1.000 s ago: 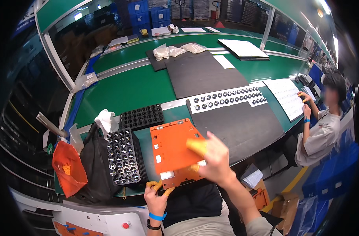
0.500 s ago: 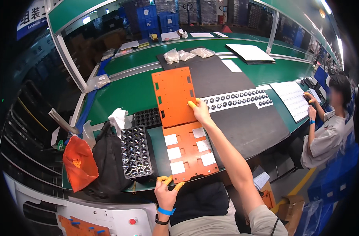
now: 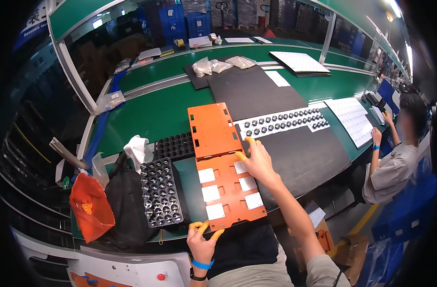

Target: The person places small white square components onto an orange fixture and then moves the fixture to a press machine. They repeatedly pick up small cylindrical metal parts from a tray, place them onto the white squares on the fixture, and press them down by hand. The person continues this assembly process, handling the components one at a time.

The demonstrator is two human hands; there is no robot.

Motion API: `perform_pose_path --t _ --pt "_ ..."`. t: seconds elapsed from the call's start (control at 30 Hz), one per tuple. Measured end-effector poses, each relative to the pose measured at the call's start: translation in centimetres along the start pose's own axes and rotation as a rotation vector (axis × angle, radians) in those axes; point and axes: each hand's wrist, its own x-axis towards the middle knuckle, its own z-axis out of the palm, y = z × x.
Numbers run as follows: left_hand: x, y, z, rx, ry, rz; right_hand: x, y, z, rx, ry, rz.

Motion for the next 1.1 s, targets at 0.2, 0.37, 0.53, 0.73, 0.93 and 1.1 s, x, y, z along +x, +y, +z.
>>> perform_pose_path --t 0.2,0.37,0.53,0.73,0.93,1.1 --pt "0.1 -0.4 0.2 -0.018 -0.013 -0.009 -3.6 -0.8 -2.2 -0.049 -0.294 0.289" --pt "0.0 -0.3 0.4 0.003 -0.010 -0.022 -4.8 -0.7 -1.1 -0.047 -0.242 0.257" --pt "-0.3 -0.4 0.7 -0.022 0.002 -0.032 -4.8 -0.2 -1.0 -0.041 -0.187 0.224" --pt "-0.6 -0.6 1.0 -0.030 0.025 -0.005 -3.6 0.6 -2.9 -0.002 -0.119 0.138" --pt "-0.5 -0.6 1.0 -0.035 0.011 -0.011 0.8 12.0 -5.9 0.414 0.008 0.369" --pt "-0.5 -0.9 1.3 -0.044 0.032 0.037 2.5 17.1 -8.5 -0.368 0.254 0.030"
